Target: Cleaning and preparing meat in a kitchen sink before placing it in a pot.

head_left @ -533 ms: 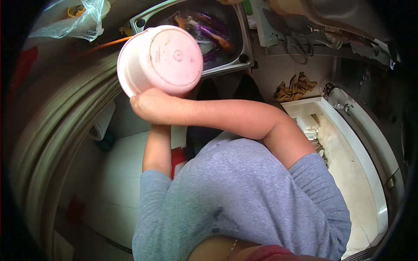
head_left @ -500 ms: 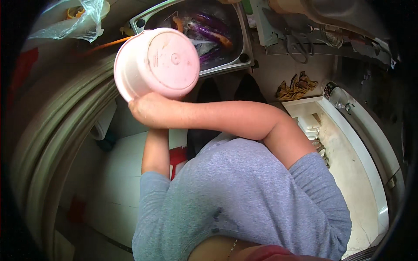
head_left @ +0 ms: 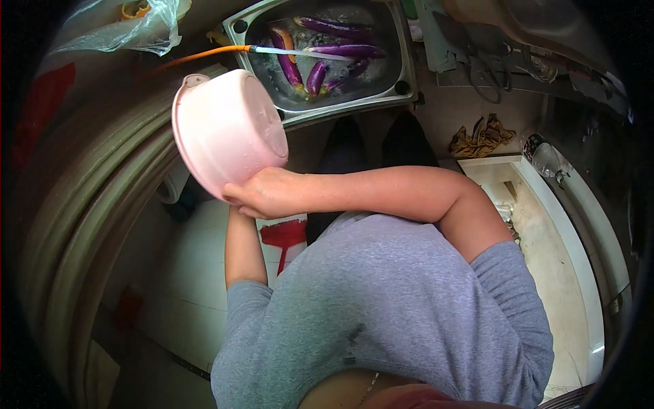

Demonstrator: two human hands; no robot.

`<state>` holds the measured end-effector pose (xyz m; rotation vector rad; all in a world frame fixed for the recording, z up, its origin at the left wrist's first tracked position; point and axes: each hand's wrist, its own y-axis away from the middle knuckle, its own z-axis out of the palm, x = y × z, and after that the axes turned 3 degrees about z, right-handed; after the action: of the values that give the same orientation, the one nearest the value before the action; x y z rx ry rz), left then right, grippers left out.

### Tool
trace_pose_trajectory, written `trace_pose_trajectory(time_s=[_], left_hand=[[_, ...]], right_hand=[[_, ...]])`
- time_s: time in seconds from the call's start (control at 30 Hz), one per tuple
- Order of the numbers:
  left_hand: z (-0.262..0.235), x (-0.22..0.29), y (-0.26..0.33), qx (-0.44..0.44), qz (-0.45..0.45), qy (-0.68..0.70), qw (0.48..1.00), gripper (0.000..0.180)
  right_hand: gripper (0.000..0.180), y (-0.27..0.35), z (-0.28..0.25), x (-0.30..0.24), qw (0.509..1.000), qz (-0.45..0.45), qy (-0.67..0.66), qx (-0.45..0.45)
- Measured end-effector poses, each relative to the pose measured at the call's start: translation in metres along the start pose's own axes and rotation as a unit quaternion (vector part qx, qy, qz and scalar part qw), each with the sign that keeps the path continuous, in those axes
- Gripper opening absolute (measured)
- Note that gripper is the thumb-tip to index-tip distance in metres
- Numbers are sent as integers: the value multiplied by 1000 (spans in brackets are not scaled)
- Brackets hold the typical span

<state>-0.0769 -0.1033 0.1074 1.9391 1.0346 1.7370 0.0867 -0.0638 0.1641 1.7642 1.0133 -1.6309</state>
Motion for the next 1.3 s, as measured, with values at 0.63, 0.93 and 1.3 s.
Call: trace_pose_trajectory(time_s=[0.63, 0.93, 1.3], left_hand=[[125, -43, -129, -59, 60, -356, 931, 63], [136, -59, -148, 35, 89, -337, 937, 56], [-9, 23, -238, 332, 231, -246, 881, 39]], right_hand=[[20, 110, -108, 91, 832, 385, -256, 306], [41, 116, -127, 160, 763, 538, -148, 325], [37, 99, -146, 195, 785, 550, 70, 277]])
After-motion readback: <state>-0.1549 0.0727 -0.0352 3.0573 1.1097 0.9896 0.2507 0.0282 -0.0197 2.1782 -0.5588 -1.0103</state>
